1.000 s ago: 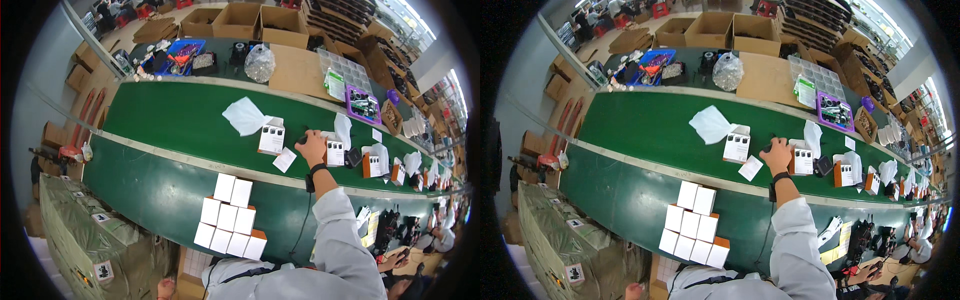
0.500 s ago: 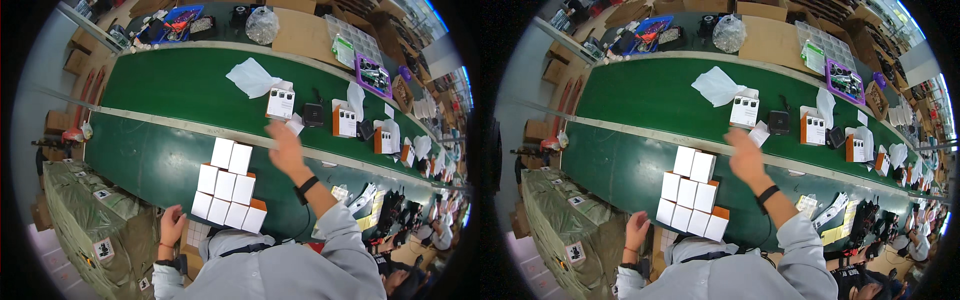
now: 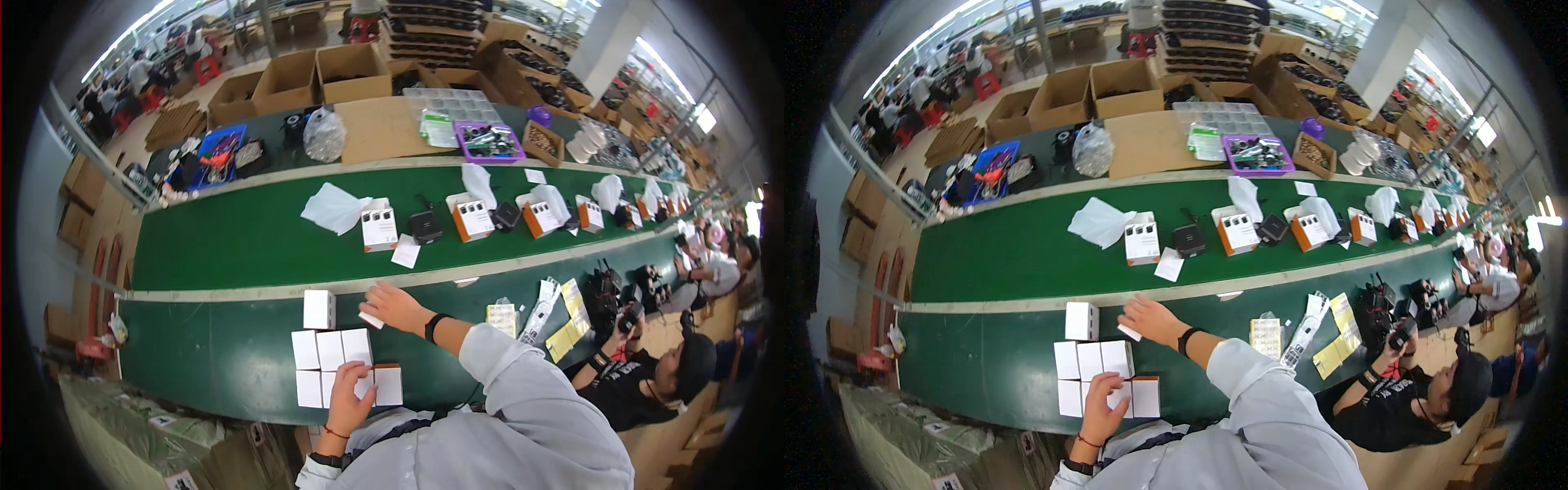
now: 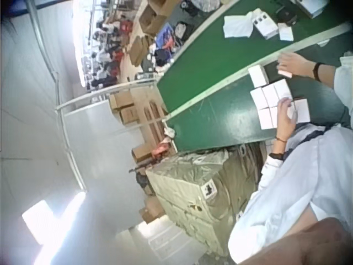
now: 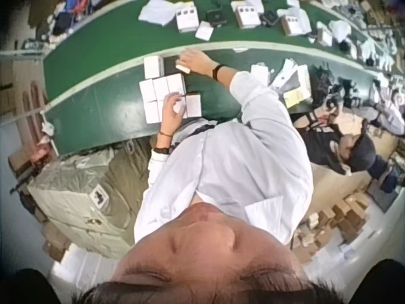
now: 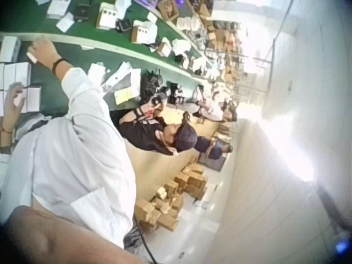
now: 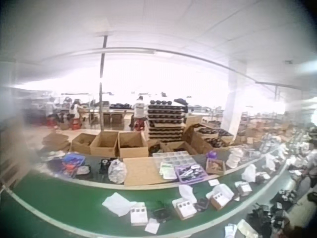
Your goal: The worker packs electronic devices into boxes and then into a shipping carton.
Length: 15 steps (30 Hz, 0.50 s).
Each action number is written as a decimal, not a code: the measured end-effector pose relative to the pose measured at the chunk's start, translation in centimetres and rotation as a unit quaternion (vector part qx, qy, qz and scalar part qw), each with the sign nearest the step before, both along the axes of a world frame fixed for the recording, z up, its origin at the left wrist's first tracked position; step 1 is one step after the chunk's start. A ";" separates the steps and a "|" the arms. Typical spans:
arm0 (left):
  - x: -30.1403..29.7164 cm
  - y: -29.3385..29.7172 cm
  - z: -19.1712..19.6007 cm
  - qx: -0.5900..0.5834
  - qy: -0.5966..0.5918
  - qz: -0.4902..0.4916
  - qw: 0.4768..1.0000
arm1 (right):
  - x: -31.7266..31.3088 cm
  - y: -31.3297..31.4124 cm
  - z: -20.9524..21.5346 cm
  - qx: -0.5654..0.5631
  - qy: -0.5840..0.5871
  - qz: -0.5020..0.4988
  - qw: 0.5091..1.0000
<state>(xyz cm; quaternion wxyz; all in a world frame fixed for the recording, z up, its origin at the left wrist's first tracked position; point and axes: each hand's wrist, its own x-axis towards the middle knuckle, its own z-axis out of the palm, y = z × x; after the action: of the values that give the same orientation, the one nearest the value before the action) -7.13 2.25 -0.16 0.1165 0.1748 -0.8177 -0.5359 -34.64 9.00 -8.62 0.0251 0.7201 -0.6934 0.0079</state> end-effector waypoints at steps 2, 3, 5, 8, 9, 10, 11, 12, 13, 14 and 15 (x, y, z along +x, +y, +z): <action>-0.6 -0.2 -0.3 0.018 -0.005 -0.027 0.999 | -0.8 2.3 0.1 0.069 -0.004 -0.129 0.989; -0.5 -0.4 -0.6 0.037 -0.019 -0.036 0.998 | -0.8 3.7 0.7 0.068 -0.001 -0.135 0.988; -0.9 -0.6 -0.9 0.016 -0.028 -0.060 0.998 | -1.0 6.9 2.4 0.089 -0.220 -0.456 0.858; -2.8 0.5 1.1 -0.154 -0.010 -0.076 0.985 | 1.5 11.1 4.5 -0.016 -0.326 -0.539 0.776; -3.8 1.6 2.4 -0.154 -0.011 -0.075 0.985 | 3.2 12.1 5.3 -0.047 -0.369 -0.531 0.761; -4.8 3.0 3.7 -0.222 -0.035 -0.082 0.971 | 5.0 12.8 5.8 -0.074 -0.430 -0.512 0.740; -5.5 4.0 4.8 -0.290 -0.060 -0.089 0.951 | 6.8 13.4 6.6 -0.101 -0.489 -0.490 0.714; -6.2 4.5 4.8 -0.294 -0.048 -0.106 0.949 | 8.5 13.5 8.2 -0.096 -0.519 -0.474 0.705; -6.5 4.8 4.7 -0.297 -0.038 -0.122 0.946 | 10.1 13.5 10.0 -0.090 -0.549 -0.457 0.695; -6.7 5.3 5.0 -0.307 -0.017 -0.118 0.944 | 11.0 13.8 10.9 -0.076 -0.593 -0.425 0.680; -6.5 5.3 5.4 -0.308 -0.027 -0.121 0.943 | 11.3 14.5 11.3 -0.074 -0.600 -0.424 0.674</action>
<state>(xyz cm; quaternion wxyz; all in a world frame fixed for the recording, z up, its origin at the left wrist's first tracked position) -13.68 7.58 5.26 0.0770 0.0441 -0.9607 -0.2629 -23.29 23.48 2.65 -0.3427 0.1848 -0.7874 0.4779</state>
